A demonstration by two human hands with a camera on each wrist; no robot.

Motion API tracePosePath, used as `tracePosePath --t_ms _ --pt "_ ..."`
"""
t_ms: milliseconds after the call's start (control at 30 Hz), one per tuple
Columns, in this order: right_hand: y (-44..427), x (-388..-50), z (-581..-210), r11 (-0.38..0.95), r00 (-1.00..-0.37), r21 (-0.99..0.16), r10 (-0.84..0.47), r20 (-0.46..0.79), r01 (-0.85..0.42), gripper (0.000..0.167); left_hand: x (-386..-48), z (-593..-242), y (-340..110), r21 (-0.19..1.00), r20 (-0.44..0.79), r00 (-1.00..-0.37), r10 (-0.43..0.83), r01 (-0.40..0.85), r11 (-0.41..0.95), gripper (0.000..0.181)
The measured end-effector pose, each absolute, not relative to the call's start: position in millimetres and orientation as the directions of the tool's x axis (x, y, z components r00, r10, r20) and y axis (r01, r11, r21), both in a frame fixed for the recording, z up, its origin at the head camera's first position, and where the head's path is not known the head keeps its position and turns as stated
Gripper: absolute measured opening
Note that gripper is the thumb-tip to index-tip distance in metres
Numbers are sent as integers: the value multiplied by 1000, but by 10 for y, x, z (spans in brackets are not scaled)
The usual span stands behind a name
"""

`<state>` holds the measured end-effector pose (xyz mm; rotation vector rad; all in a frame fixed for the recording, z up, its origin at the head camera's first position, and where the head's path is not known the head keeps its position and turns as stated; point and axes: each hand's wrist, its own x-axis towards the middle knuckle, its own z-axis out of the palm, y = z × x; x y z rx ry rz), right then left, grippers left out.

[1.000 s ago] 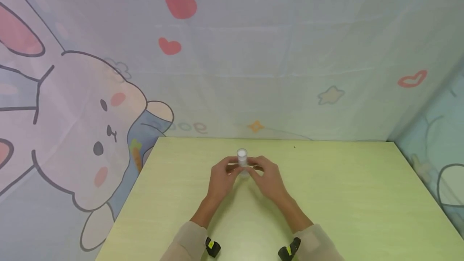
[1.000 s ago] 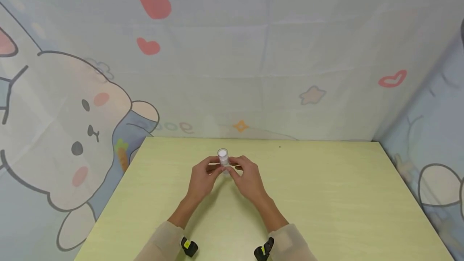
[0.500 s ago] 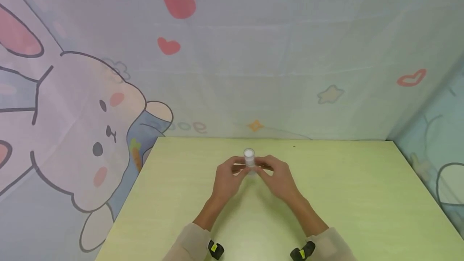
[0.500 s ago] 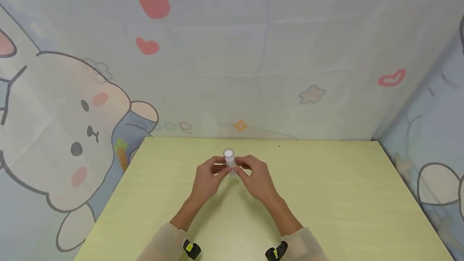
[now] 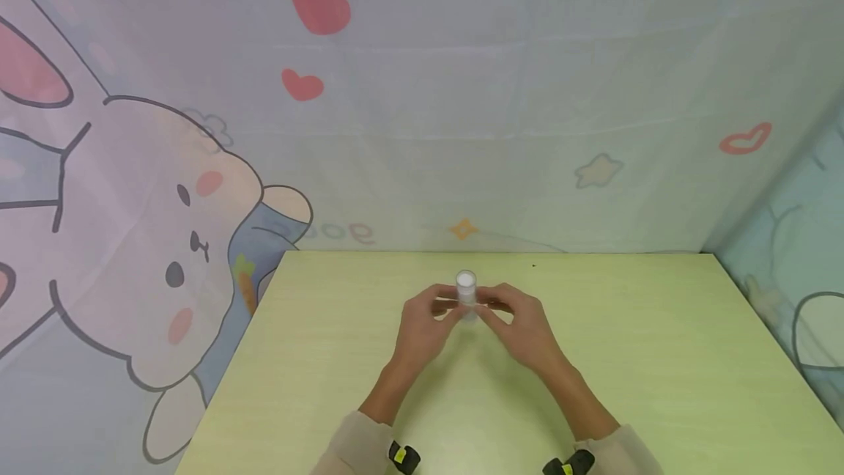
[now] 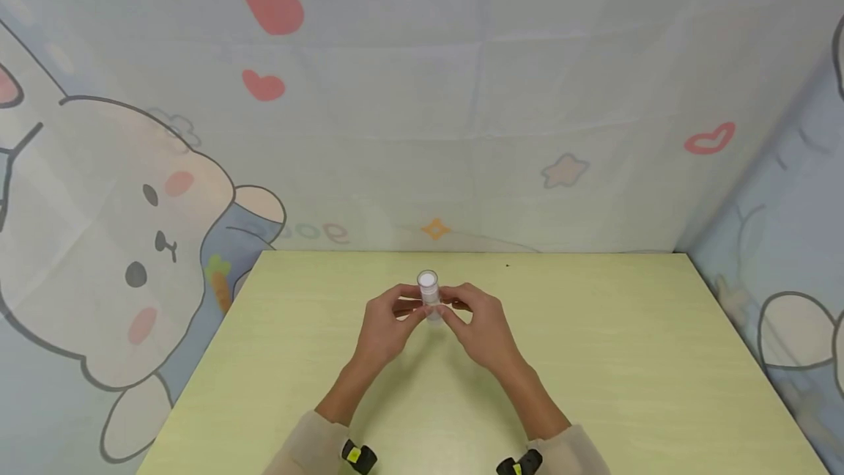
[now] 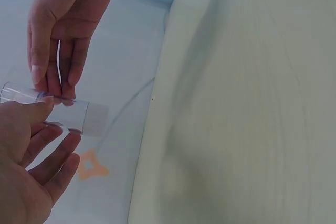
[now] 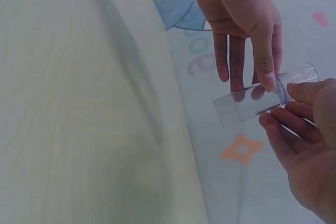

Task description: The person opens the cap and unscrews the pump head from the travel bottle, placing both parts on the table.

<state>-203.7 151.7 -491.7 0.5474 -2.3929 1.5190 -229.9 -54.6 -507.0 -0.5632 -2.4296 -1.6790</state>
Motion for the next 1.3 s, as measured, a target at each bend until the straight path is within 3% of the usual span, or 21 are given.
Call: tracePosePath --t_ms 567,1300 --pt "1813 -1751 -5150 353 -892 -820 -207 401 -451 30 -2054 -5313 -329 892 282 -926 250 349 288 27" --pt "1954 -1698 -5271 330 -901 -839 -187 391 -432 31 -2088 -5375 -174 891 275 -921 278 352 286 26"
